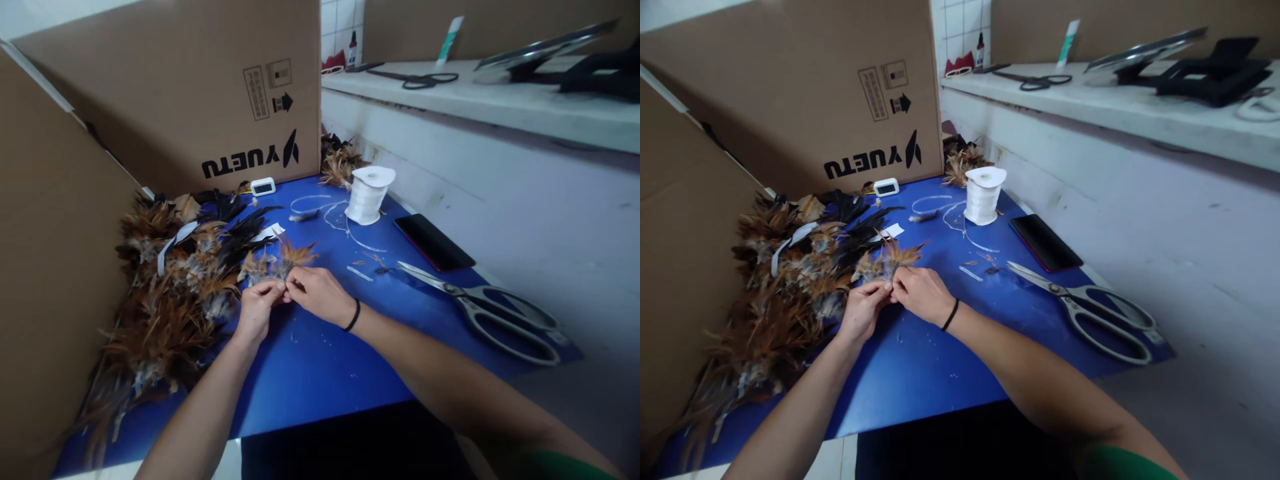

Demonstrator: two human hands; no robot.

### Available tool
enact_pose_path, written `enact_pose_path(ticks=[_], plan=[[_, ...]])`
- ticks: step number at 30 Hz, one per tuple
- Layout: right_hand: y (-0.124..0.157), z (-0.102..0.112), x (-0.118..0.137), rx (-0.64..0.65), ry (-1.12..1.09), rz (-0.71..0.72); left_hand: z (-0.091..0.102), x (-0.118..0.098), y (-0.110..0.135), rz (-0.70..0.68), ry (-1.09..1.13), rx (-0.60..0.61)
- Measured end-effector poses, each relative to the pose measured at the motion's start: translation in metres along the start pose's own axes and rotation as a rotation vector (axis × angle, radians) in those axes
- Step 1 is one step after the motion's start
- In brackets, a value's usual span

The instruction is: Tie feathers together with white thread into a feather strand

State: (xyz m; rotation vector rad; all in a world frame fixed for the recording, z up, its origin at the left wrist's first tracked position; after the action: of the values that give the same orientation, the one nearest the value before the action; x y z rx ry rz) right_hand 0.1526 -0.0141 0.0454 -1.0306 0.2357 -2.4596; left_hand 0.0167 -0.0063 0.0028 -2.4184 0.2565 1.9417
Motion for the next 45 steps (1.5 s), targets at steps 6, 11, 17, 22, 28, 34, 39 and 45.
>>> enact_pose_path(ticks=[6, 11, 17, 22, 28, 34, 39, 45], plan=[[-0.0005, 0.0006, -0.0036, 0.021, 0.012, -0.025, -0.0008, 0.001, -0.0004, -0.024, -0.01, 0.002], [0.0001, -0.0009, -0.0064, 0.03, 0.013, -0.047, -0.0007, 0.0018, -0.001, -0.023, -0.014, 0.0], [0.0006, -0.0014, -0.0071, 0.02, 0.008, -0.071, -0.0011, 0.0017, -0.0002, -0.037, -0.021, 0.0], [-0.0001, 0.0005, -0.0059, 0.021, -0.029, -0.078, -0.0016, 0.002, 0.0007, -0.043, -0.003, -0.013], [-0.0002, 0.0003, -0.0053, 0.024, -0.068, -0.084, -0.0021, 0.0024, 0.0023, -0.026, 0.039, -0.028], [0.0009, -0.0004, -0.0023, -0.013, -0.02, -0.051, -0.0019, 0.0018, 0.0025, -0.035, 0.042, -0.054], [0.0009, 0.0006, -0.0021, 0.004, -0.093, -0.081, -0.0028, 0.0018, 0.0026, -0.053, 0.051, -0.047], [0.0004, 0.0001, -0.0038, 0.012, -0.157, -0.133, -0.0047, 0.0003, 0.0037, -0.079, 0.048, -0.084]])
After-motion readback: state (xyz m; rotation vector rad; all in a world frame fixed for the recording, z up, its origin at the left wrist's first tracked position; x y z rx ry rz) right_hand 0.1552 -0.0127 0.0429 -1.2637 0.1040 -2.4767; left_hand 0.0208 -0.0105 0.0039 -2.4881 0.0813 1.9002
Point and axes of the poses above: each hand's wrist, its own y-axis away from the middle knuckle, its own z-axis out of the back of the hand, x = y × z, the point moved 4 cm from there along -y, towards the middle knuckle, and after that the axes turned 4 degrees about x, right-handed, at the moved point
